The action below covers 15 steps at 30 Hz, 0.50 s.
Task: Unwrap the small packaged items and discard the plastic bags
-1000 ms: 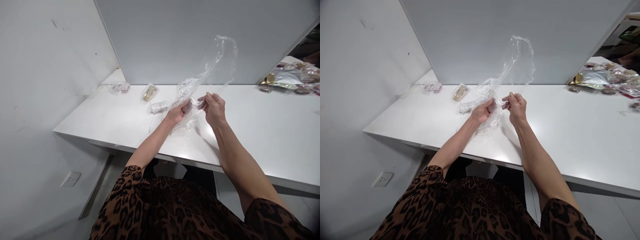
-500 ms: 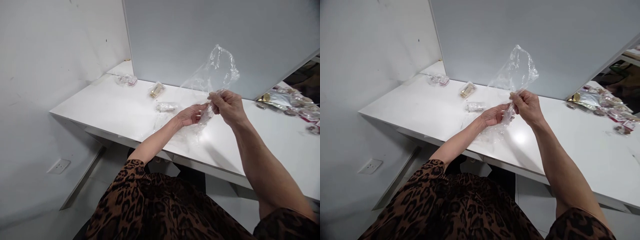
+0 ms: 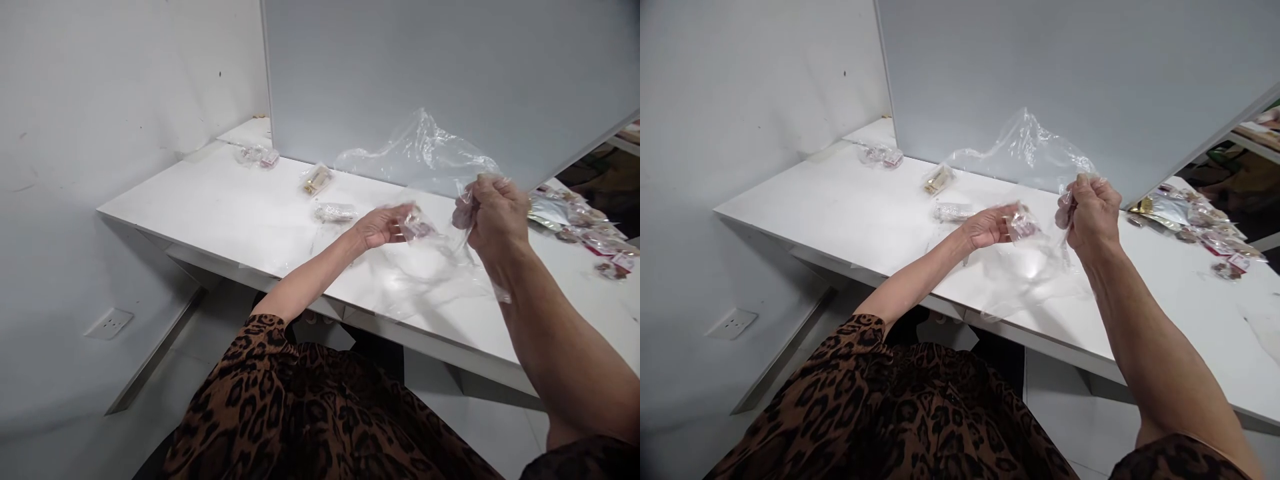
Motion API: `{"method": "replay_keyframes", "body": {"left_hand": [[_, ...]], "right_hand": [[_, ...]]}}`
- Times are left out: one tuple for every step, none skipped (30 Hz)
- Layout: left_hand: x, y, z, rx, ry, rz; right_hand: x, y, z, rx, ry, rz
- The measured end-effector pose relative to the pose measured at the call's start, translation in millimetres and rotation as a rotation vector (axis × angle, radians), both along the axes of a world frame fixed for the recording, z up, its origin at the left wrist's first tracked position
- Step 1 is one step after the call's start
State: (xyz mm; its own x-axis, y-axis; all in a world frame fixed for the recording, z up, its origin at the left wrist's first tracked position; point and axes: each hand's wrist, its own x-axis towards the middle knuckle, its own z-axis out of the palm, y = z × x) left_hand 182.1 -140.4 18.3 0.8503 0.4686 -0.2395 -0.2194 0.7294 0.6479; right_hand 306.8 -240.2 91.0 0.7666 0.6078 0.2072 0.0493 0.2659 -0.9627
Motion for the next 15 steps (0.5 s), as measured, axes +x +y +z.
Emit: {"method": "replay_keyframes", "body": {"left_hand": [[1.7, -2.7, -4.5, 0.019, 0.030, -0.022], [2.5, -5.0, -8.5, 0.031, 0.043, -0.041], [2.1, -6.8, -12.0, 0.032, 0.036, -0.046], [0.9, -7.9, -14.8, 0.022, 0.014, -0.034], [-1.0, -8.1, -17.1, 0.004, -0.021, -0.008], [-3.3, -7.5, -19.2, -0.020, -0.062, 0.026], [-5.5, -6.5, -21.0, -0.049, -0.099, 0.059], [-7.2, -5.5, -22.9, -0.077, -0.125, 0.085], [-8.2, -4.8, -24.9, -0.099, -0.131, 0.095], [-8.3, -5.0, -26.9, -0.112, -0.111, 0.091], [-7.3, -6.3, -29.1, -0.113, -0.070, 0.083], [-5.3, -8.7, -31.2, -0.104, -0.018, 0.075], [-2.5, -11.9, -33.4, -0.088, 0.040, 0.072], [0.7, -15.6, -35.7, -0.070, 0.095, 0.075], [4.0, -19.1, -38.0, -0.056, 0.136, 0.077]], "right_hand": [[-0.4, -1.7, -0.5, -0.014, 0.017, -0.002], [0.3, -3.7, -0.9, -0.023, 0.014, -0.010], [2.3, -6.2, -1.1, -0.027, -0.007, -0.019], [5.4, -8.9, -1.2, -0.023, -0.038, -0.037], [9.0, -11.8, -1.2, -0.012, -0.070, -0.058], [12.8, -14.7, -1.3, 0.001, -0.096, -0.075], [16.0, -17.5, -1.7, 0.014, -0.113, -0.084], [18.1, -20.0, -2.3, 0.024, -0.123, -0.084], [18.6, -22.0, -3.2, 0.029, -0.128, -0.076], [17.4, -23.3, -4.4, 0.027, -0.125, -0.061], [14.4, -23.9, -5.8, 0.022, -0.119, -0.043], [9.9, -23.9, -7.2, 0.017, -0.112, -0.025], [4.5, -23.5, -8.4, 0.012, -0.111, -0.006], [-1.1, -23.1, -9.2, 0.007, -0.119, 0.011], [-6.4, -22.8, -9.4, 0.004, -0.134, 0.024]]}}
